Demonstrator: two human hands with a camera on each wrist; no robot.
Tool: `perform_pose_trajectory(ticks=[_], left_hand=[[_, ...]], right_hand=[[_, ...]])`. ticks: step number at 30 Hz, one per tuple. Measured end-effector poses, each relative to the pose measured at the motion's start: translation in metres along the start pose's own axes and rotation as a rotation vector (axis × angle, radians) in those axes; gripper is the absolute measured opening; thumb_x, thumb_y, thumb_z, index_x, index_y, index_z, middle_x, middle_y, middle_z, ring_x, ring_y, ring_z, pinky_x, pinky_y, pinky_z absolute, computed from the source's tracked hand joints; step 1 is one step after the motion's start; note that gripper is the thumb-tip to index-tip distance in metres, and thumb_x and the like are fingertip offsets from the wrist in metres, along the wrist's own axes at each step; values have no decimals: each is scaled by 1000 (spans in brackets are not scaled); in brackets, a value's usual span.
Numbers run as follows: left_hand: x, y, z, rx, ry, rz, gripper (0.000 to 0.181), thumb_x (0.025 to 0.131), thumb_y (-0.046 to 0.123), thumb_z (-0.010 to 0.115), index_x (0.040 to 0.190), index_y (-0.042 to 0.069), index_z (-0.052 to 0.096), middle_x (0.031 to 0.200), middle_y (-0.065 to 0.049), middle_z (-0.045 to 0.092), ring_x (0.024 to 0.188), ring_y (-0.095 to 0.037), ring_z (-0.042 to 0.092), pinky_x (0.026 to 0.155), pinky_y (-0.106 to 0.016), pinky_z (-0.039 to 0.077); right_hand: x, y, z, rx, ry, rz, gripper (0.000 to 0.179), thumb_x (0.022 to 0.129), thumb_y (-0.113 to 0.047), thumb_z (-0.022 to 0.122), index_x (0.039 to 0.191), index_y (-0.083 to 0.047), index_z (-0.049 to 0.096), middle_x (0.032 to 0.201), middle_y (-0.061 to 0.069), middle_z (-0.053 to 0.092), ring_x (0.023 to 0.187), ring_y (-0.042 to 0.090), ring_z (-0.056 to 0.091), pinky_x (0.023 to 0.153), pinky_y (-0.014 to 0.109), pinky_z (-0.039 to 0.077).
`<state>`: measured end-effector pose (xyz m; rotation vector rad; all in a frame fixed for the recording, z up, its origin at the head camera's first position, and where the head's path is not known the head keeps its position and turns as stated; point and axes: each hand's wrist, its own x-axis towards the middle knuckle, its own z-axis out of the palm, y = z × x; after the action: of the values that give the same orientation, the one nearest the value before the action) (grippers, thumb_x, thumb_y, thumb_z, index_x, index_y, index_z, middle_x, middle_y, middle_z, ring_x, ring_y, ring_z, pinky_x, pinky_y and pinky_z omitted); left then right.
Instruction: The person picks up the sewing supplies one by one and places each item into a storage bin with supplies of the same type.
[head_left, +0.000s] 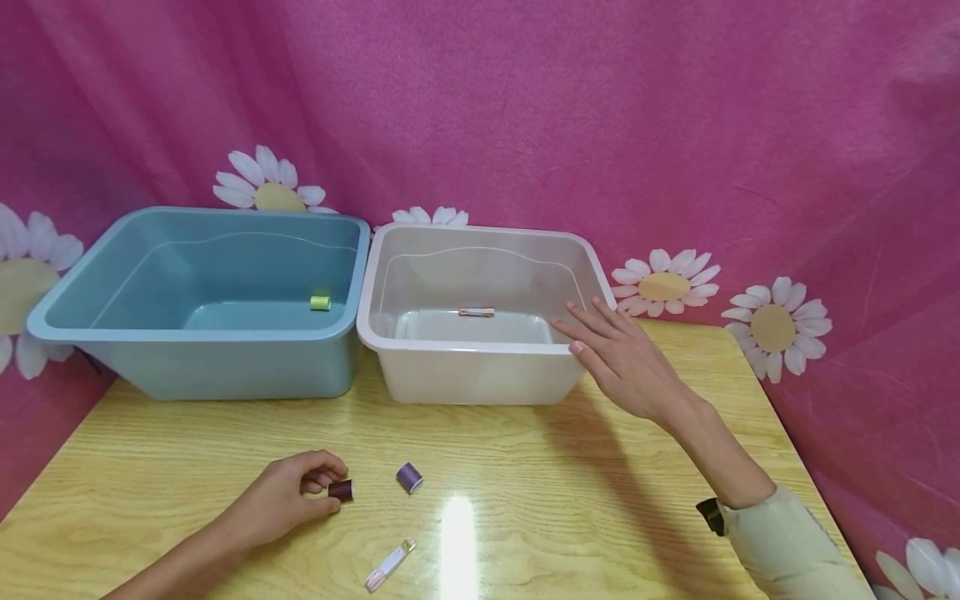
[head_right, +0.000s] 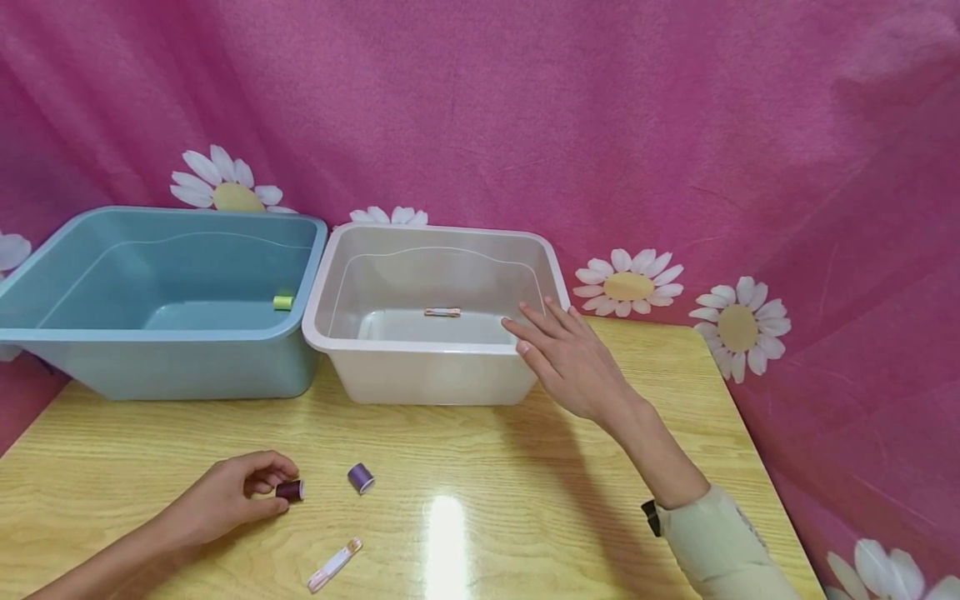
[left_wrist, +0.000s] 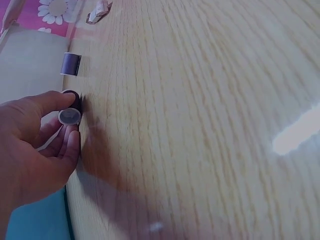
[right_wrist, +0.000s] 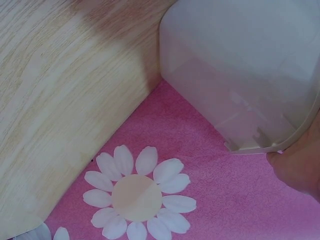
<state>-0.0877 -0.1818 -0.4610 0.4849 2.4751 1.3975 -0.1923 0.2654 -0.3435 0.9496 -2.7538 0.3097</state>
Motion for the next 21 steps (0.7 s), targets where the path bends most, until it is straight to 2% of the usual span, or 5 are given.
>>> perform_pose_trajectory(ticks=[11,21], left_hand=[[-2,1,-2,8,-11,-15,19,86,9,78,103,6,71,102,-3,65,91,-15,60,77,-26,54],[-2,2,-3,4,-7,-20,20,87,10,77,105,5,71,105,-4,65,92,-16,60,77,-26,54]], right_hand=[[1,0,-1,0,-5,3,44,109,-31,38,149,-17,50,157,9,37,147,40,21,119,49,13],[0,0,0,-4,2,-1,44,109,-31,38,148,-17,50,156,11,38,146,41,22,118,50,15]])
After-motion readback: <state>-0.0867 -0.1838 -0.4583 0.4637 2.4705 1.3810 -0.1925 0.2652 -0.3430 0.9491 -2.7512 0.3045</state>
